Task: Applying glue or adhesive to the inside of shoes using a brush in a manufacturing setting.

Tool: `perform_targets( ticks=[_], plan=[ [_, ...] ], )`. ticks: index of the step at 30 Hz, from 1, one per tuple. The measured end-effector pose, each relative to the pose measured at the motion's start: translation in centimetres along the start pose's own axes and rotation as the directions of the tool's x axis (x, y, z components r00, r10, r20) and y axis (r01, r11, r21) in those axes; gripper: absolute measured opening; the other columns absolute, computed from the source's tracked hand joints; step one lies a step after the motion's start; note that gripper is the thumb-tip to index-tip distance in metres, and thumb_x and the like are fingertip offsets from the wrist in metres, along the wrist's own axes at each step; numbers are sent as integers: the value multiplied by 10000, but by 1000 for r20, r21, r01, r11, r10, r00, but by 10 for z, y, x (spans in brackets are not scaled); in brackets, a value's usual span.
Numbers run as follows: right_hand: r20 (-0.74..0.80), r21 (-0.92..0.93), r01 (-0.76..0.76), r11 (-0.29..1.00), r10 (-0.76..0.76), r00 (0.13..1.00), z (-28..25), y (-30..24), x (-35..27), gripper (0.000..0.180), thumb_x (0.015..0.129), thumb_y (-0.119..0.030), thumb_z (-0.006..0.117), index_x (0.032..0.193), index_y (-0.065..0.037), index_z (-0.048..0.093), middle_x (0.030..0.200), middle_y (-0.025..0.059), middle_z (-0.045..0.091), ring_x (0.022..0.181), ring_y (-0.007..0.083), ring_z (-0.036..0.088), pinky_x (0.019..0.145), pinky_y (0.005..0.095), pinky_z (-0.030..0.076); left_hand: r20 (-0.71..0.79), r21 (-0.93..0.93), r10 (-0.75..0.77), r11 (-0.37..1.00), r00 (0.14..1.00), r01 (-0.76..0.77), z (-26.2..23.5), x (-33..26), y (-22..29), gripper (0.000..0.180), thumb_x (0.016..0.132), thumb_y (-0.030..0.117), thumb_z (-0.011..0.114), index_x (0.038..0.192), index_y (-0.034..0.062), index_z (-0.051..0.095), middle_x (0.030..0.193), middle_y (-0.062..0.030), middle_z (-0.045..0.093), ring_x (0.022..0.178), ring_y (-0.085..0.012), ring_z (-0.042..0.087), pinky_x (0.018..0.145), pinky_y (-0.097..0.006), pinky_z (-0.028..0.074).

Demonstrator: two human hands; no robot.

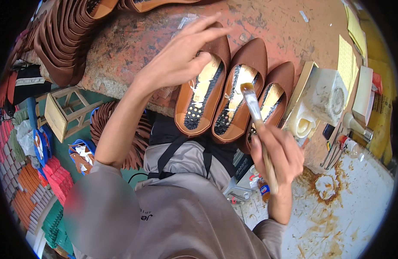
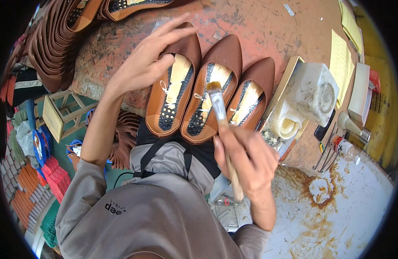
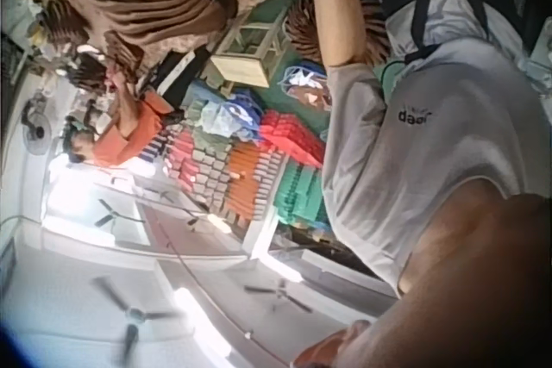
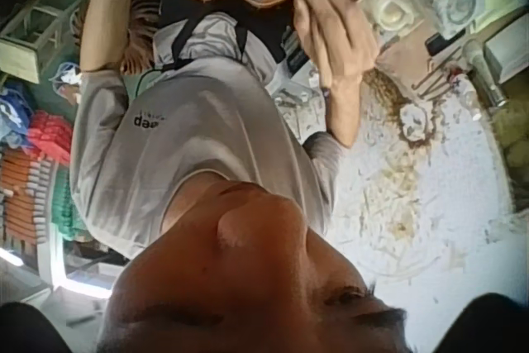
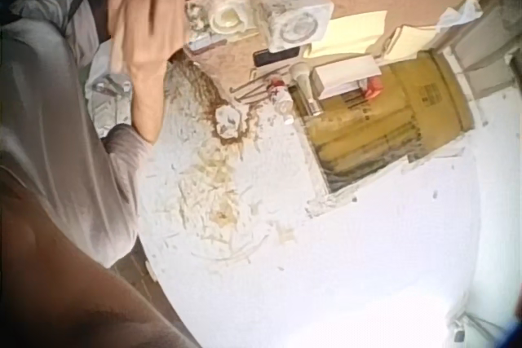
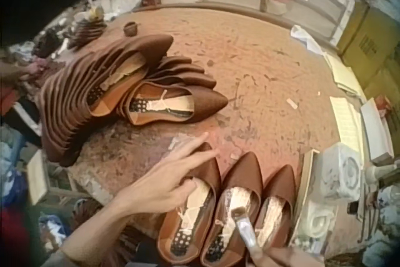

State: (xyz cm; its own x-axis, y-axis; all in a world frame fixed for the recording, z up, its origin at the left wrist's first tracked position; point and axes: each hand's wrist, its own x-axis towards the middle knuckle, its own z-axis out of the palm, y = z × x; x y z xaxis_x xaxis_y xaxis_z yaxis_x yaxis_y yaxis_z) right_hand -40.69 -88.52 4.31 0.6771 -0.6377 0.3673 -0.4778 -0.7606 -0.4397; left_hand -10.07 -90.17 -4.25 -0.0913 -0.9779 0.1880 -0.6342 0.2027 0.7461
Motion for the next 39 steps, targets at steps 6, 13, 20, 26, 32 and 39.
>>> perform_targets(
  ticks=[6, 13, 20, 26, 32, 39],
  plan=[
    [-130, -61, 33, 998, -41, 991, -42, -8, -27, 181, 843, -37, 881, 1012, -41, 815, 927, 106, 774, 753, 240, 746, 643, 342, 629, -34, 307, 109, 947, 993, -93, 37, 7, -11, 591, 857, -54, 577, 1420, 83, 694, 1642, -225, 490, 1530, -426, 456, 1276, -503, 388],
    [-337, 71, -617, 784, 601, 725, -111, 31, -69, 112, 946, -43, 777, 997, 54, 758, 797, 114, 758, 712, 104, 675, 627, 231, 497, -313, 386, -6, 913, 950, 132, 68, 16, 7, 439, 862, -82, 592, 1240, 17, 792, 1539, -237, 605, 1443, -410, 561, 1204, -473, 477],
    [-205, -88, -631, 771, 606, 769, -72, 64, -64, 119, 933, -83, 836, 1007, 9, 825, 802, 78, 771, 706, 97, 681, 651, 256, 527, -175, -8, -212, 977, 961, 214, 34, -38, 48, 570, 975, 104, 683, 1536, 45, 600, 1689, -229, 444, 1536, -414, 475, 1256, -478, 399],
    [-234, -245, -633, 734, 589, 773, -91, 30, -54, 97, 888, -28, 843, 975, 8, 821, 775, 98, 750, 634, 137, 675, 603, 287, 519, 45, -68, -220, 972, 974, 223, 19, -118, 99, 836, 913, 150, 814, 1648, 35, 432, 1760, -299, 218, 1618, -491, 291, 1277, -554, 344],
    [-199, -265, -583, 768, 548, 813, -85, 20, -55, 95, 866, -15, 849, 954, 3, 818, 757, 91, 739, 637, 160, 675, 606, 308, 522, -88, -82, -282, 958, 955, 276, 43, -134, 97, 1078, 786, -19, 883, 1695, 31, 305, 1746, -290, 258, 1616, -465, 307, 1295, -527, 337],
    [-158, -331, -618, 713, 604, 782, -85, 16, -47, 90, 874, -38, 850, 950, 1, 821, 759, 97, 742, 641, 174, 687, 620, 309, 535, -110, -352, -414, 867, 904, 354, 51, -149, 88, 1076, 796, -2, 889, 1690, -12, 291, 1707, -280, 374, 1583, -432, 396, 1275, -475, 376]
  ],
)
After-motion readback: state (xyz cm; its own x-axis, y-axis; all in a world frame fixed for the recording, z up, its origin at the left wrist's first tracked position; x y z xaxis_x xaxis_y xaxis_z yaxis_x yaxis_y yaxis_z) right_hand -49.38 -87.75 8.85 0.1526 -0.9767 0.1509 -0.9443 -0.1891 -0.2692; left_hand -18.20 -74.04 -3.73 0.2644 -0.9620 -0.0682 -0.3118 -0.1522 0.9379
